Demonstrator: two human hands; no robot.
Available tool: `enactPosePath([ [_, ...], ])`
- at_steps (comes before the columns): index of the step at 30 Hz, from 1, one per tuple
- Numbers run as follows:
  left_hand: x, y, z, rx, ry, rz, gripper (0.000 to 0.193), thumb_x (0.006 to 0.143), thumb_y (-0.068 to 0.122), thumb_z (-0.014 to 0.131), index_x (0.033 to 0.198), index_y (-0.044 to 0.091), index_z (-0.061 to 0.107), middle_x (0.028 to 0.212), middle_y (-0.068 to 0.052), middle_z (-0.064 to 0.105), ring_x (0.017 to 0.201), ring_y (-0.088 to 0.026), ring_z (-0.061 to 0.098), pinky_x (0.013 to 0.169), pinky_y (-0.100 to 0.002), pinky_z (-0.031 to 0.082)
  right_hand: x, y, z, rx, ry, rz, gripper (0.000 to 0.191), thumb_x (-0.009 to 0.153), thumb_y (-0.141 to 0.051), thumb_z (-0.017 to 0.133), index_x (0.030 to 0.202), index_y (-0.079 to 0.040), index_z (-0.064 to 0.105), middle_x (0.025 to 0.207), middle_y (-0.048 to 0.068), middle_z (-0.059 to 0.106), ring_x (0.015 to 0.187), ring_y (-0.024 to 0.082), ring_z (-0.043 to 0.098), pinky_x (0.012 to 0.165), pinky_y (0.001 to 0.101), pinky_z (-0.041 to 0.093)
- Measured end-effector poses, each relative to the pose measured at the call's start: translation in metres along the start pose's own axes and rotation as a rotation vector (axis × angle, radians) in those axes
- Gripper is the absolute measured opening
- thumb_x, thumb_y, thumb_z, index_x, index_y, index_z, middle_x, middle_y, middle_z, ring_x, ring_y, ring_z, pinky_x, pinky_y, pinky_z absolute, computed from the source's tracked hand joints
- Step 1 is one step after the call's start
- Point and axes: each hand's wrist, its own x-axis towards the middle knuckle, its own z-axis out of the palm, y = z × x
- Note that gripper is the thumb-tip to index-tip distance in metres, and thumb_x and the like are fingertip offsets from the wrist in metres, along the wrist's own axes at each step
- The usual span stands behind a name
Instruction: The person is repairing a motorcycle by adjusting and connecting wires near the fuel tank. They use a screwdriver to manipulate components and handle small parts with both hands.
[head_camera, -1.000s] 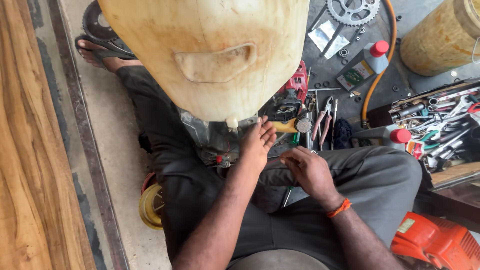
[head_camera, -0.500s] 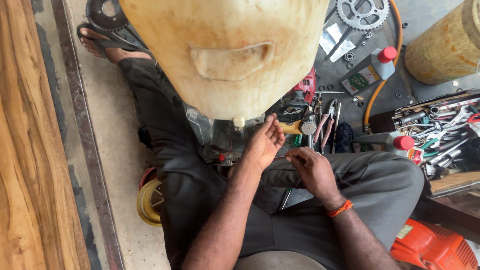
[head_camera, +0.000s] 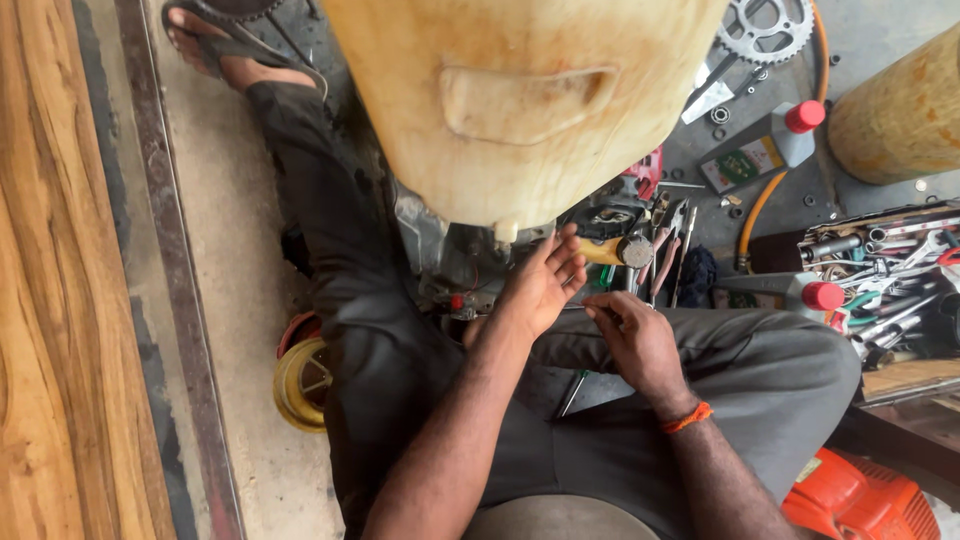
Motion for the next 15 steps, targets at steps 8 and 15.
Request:
enactPosePath([
  [8,0.007,0.001,0.008,0.158,0.069,0.02,0.023,0.095,0.029,0.074,0.111,0.013,0.073,0.093,0.004,0.066,0.087,-0.011,0.064,0.081,-0.03,0.054,0.0,-0.004,0.001,0.012,0.028,0.062,0.015,0.092,-0.017,0.073,0.104,-0.007,0.074,0.094,0.01,0.075,0.08,0.025,0.074,0.068,0.0351,0.055],
  [15,0.007,0.004,0.017,0.363,0.098,0.067,0.02,0.093,0.03,0.076,0.106,0.015,0.077,0.09,0.006,0.07,0.082,-0.007,0.064,0.072,-0.023,0.049,0.025,-0.016,-0.005,-0.085,0.128,-0.099,0.014,0.094,-0.015,0.073,0.105,-0.006,0.074,0.097,0.01,0.074,0.084,0.025,0.073,0.072,0.035,0.056],
])
